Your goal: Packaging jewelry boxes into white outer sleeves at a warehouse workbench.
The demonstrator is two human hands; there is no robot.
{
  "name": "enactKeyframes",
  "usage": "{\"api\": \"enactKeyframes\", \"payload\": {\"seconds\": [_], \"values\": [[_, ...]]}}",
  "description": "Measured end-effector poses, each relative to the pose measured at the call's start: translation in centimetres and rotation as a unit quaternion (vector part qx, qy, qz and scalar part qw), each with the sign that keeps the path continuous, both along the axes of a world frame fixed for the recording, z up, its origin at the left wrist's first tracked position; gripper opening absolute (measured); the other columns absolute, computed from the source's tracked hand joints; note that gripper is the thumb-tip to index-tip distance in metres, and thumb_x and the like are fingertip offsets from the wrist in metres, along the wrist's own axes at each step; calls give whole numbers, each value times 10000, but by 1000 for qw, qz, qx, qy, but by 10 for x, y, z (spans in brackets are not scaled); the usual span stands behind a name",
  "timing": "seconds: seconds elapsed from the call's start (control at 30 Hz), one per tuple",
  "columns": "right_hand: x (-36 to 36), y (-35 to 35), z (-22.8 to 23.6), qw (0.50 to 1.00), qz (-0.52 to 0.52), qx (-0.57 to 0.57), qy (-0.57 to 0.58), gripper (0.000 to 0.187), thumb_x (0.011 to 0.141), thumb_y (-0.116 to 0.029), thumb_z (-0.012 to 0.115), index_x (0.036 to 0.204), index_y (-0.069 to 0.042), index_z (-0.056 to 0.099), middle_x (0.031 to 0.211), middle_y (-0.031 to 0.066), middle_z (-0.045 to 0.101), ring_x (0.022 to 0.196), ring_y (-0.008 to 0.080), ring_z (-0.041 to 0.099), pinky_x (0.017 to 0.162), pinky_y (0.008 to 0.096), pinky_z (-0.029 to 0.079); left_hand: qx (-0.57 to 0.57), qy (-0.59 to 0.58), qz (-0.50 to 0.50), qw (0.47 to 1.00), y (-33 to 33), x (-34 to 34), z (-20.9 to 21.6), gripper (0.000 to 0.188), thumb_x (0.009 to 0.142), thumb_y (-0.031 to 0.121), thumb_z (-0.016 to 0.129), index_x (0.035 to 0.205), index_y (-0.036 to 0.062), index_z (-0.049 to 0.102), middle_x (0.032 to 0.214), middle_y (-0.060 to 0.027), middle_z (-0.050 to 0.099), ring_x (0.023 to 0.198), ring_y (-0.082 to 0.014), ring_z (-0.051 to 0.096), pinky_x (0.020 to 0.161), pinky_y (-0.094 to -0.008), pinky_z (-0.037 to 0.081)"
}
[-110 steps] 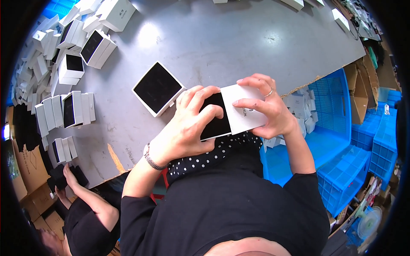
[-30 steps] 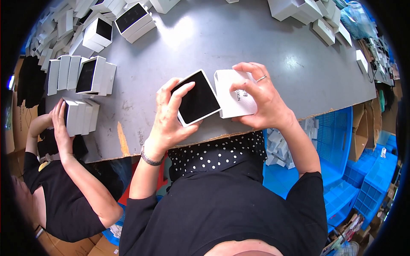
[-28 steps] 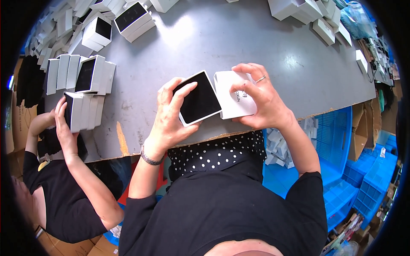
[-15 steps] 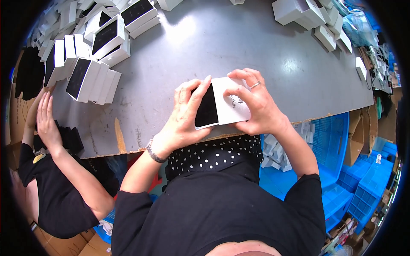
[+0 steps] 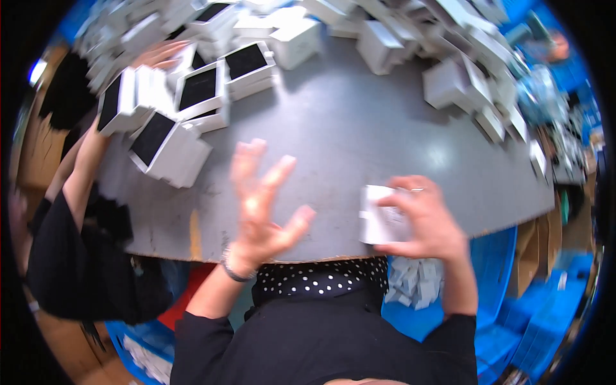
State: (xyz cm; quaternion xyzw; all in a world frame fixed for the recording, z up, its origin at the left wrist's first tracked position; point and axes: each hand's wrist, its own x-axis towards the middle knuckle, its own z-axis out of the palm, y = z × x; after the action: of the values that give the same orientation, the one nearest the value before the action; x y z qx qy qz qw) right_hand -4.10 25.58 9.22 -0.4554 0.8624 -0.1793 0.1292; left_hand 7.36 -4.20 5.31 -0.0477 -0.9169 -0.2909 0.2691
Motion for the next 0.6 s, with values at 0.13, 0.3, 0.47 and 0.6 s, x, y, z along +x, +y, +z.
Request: {"api": "enactKeyframes", "payload": {"seconds": [0.13,0.3,0.47,0.6], "values": [[-99,-2,22,968,-160,58,184,817,752,-594,805,1327,-49,603,1250,212,631,1236,387,563,1073,471,427,-170,98,330,923,-93,8,33,717,720,255,855,1354,74,574,1481,-200,427,1437,-413,291,1186,-537,256],[-252,-108,-27,913,-301,-60,270,766,815,-489,769,1439,-128,510,1243,210,662,1156,389,649,999,454,522,-29,-24,318,947,-153,15,46,781,663,378,905,1335,105,618,1421,-199,520,1237,-358,578,1049,-456,454],[-215,-108,-26,873,-179,-103,441,526,736,-199,739,1252,-184,635,1036,136,648,939,320,674,848,439,546,-116,37,260,958,-147,30,40,516,752,201,885,1224,90,707,1274,-127,634,1159,-335,604,969,-432,501],[-102,-90,-11,896,-79,30,435,515,685,-129,741,1194,-191,687,1071,104,621,919,278,615,775,393,526,-162,167,182,955,-97,35,42,497,738,195,914,1171,40,725,1096,-102,650,1053,-298,603,907,-422,512]]}}
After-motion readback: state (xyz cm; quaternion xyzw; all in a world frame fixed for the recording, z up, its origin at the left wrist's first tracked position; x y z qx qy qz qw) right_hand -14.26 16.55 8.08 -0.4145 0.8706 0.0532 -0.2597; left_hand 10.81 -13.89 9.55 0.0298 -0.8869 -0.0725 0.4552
